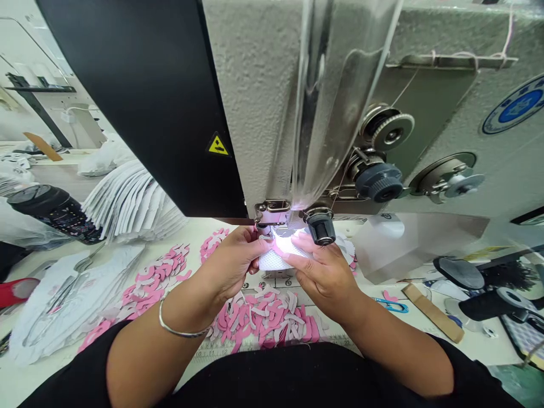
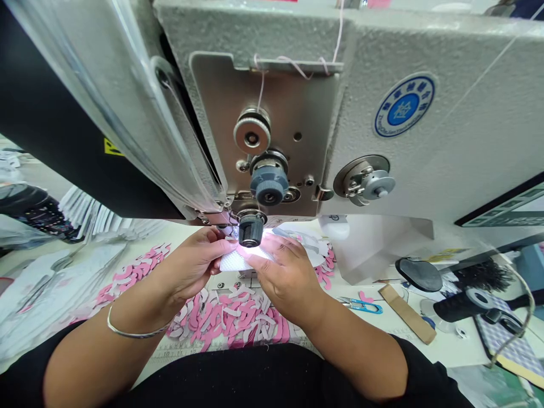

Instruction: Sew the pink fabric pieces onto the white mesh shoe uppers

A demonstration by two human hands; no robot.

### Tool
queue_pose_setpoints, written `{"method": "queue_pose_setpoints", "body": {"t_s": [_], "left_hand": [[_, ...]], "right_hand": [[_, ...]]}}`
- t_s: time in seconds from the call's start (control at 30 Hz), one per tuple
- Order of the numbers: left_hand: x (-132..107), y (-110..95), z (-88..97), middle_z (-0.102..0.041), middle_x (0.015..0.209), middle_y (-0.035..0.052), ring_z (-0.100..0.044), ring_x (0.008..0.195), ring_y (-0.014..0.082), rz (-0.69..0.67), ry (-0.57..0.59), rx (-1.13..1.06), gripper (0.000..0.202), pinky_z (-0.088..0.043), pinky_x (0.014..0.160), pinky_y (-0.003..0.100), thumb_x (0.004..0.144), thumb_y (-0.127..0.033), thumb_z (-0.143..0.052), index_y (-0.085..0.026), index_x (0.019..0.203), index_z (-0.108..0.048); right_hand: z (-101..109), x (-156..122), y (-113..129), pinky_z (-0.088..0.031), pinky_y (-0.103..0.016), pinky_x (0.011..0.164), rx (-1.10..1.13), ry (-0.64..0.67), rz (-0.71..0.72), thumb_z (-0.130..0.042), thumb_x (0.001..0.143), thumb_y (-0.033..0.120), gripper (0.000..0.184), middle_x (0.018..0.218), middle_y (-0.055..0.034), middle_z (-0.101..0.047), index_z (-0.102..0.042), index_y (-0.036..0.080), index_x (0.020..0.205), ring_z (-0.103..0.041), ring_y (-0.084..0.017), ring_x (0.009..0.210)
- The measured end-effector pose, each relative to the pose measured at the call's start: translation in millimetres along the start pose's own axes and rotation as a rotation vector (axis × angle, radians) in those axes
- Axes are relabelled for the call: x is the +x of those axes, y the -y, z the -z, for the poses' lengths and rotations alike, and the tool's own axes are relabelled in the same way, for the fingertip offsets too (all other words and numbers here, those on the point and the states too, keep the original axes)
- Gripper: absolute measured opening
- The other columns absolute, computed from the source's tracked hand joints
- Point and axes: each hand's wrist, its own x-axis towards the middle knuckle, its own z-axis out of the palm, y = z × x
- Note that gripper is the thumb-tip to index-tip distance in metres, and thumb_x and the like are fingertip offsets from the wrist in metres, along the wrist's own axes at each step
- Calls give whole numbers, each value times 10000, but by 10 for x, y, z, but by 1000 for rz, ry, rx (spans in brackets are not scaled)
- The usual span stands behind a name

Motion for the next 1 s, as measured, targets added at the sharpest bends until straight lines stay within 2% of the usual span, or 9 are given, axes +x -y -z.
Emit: {"method": "queue_pose_setpoints", "body": {"t_s": [0.13,0.33,0.47,0.57,0.73,1.0], "left_hand": [[-1,17,-1,-500,622,-48,-387,433,28,11,-35,-15,164,-271,364,150,704,-223,-731,-147,762,-598],[9,41,-17,-471,599,-49,-387,442,34,-13,-24,-30,141,-286,370,151,720,-199,-700,-147,722,-569],[-38,70,-52,-520,726,-49,-413,452,29,-5,-113,-55,202,-308,365,156,715,-200,-717,-169,869,-591],[-71,114,-54,-505,702,-54,-408,446,40,-2,-85,-40,217,-322,362,168,759,-262,-717,-182,893,-565],[-88,173,-29,-471,578,-60,-425,439,62,64,-47,20,240,-332,379,174,808,-349,-701,-184,814,-526],[-72,163,-26,-522,656,-38,-467,432,63,55,-20,25,187,-352,381,187,826,-344,-675,-180,831,-586]], "right_hand": [[6,10,-15,-519,-419,952,15,13,0,-577,889,70,374,1245,-82,-657,-650,266,1199,-616,-235,1192],[14,62,-71,-523,-455,957,69,46,-22,-567,918,97,339,1265,-80,-660,-674,275,1186,-619,-253,1187],[54,115,-100,-527,-449,959,126,58,-4,-556,927,106,306,1237,-64,-679,-694,273,1144,-629,-241,1164],[73,136,-117,-530,-440,958,153,63,11,-572,921,106,298,1208,-65,-691,-700,265,1138,-635,-235,1149],[72,147,-148,-540,-435,936,153,68,23,-604,918,126,256,1191,-64,-700,-719,262,1102,-646,-236,1125],[63,160,-155,-544,-429,945,174,70,19,-622,924,141,242,1163,-56,-720,-721,256,1112,-661,-223,1099]]}}
